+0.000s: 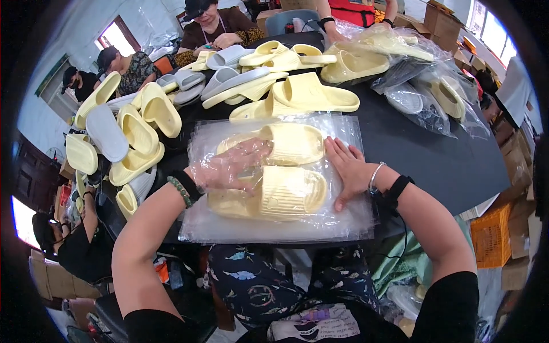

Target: Place finished sandals into plastic packaging bags.

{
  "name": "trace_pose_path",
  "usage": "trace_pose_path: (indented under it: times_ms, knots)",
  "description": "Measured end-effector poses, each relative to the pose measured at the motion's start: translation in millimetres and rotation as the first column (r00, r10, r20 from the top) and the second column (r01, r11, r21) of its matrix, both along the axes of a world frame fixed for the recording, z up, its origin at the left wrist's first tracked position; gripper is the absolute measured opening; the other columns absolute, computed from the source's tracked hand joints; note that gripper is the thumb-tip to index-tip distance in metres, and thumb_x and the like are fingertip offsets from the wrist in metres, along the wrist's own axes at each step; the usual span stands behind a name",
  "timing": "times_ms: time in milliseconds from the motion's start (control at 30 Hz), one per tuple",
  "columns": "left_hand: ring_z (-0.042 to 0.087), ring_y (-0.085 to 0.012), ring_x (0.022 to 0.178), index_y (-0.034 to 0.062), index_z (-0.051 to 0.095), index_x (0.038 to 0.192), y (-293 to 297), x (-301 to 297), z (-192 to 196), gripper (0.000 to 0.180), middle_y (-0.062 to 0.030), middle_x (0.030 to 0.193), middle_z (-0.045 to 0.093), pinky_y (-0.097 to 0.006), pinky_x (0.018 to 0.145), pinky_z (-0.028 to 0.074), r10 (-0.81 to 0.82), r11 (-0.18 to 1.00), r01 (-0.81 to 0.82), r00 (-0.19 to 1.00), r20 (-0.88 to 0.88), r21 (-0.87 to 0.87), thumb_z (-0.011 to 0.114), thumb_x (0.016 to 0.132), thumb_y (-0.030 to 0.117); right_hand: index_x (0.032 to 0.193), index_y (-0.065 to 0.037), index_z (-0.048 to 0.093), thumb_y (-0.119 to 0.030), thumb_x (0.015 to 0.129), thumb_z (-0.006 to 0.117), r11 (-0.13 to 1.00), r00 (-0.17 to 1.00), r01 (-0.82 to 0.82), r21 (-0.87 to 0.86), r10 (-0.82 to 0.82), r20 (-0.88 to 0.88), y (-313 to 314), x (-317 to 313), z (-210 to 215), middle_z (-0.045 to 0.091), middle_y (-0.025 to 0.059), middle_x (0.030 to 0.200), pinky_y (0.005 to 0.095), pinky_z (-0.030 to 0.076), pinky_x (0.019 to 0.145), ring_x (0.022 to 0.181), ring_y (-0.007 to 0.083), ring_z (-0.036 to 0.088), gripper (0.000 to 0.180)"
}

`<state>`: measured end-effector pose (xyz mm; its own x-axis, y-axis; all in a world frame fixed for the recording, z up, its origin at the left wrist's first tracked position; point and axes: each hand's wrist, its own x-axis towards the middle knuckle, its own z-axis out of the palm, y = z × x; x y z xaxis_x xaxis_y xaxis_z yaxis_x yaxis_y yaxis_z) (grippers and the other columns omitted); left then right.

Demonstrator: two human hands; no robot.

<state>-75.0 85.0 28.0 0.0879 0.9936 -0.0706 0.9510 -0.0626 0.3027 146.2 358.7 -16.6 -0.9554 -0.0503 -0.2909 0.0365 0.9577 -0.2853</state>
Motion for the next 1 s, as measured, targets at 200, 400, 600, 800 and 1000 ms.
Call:
trace_pose_path:
  times_ms: [200, 400, 600, 800, 1000]
  knots:
    - [0.047, -0.0366, 0.128, 0.0055, 0.055, 0.131, 29, 4, -26, 0.052, -0.0183, 0.135, 0.053, -0.041, 0.108, 0.038, 0.063, 0.98, -0.098, 0.979, 0.194, 0.174, 0.067, 0.084, 0.024, 0.151, 0.002, -0.01, -0.06, 0.039, 0.09, 1.0, 1.0, 0.012, 0.004, -0.012, 0.004, 4, 0, -8, -0.002, 0.0245, 0.16, 0.0478, -0.001, 0.119, 0.149, 0.0343, -0.005, 0.162]
    - [0.056, -0.035, 0.114, 0.0025, 0.064, 0.107, 11, -12, -23, 0.027, -0.017, 0.116, 0.063, -0.042, 0.1, 0.045, 0.044, 0.973, -0.039, 0.999, -0.013, 0.228, 0.064, 0.083, 0.015, 0.151, 0.002, -0.008, -0.061, 0.039, 0.089, 1.0, 1.0, -0.011, 0.005, 0.011, -0.012, 0, -2, -5, -0.001, 0.0238, 0.16, 0.0482, 0.0, 0.119, 0.149, 0.0347, -0.005, 0.161]
    - [0.054, -0.0321, 0.122, 0.0045, 0.066, 0.114, -74, -36, -7, 0.031, -0.0145, 0.13, 0.059, -0.038, 0.102, 0.043, 0.329, 0.91, -0.331, 0.943, 0.05, 0.251, 0.058, 0.089, 0.022, 0.152, 0.001, -0.007, -0.06, 0.045, 0.088, 0.998, 1.0, -0.014, 0.059, 0.014, 0.007, 2, -1, -3, -0.001, 0.0236, 0.16, 0.048, 0.001, 0.119, 0.149, 0.0347, -0.005, 0.156]
    - [0.064, -0.0331, 0.102, 0.0027, 0.07, 0.105, -164, -28, 18, 0.026, -0.018, 0.111, 0.067, -0.037, 0.087, 0.049, 0.755, 0.624, -0.746, 0.652, 0.064, 0.233, 0.064, 0.087, 0.021, 0.152, 0.001, -0.002, -0.059, 0.047, 0.088, 0.994, 0.999, -0.032, 0.102, 0.03, 0.017, -3, -3, 1, 0.0, 0.0238, 0.16, 0.0488, 0.004, 0.12, 0.149, 0.0357, -0.003, 0.151]
    - [0.07, -0.0249, 0.084, -0.0007, 0.071, 0.099, -181, 3, 65, 0.021, -0.0183, 0.09, 0.071, -0.031, 0.073, 0.051, 0.88, 0.404, -0.863, 0.457, 0.129, 0.303, 0.067, 0.085, 0.014, 0.153, -0.001, 0.001, -0.06, 0.048, 0.086, 0.98, 0.992, -0.012, 0.198, -0.013, 0.126, -7, 6, 21, -0.002, 0.0255, 0.159, 0.0551, 0.011, 0.117, 0.148, 0.0421, -0.005, 0.148]
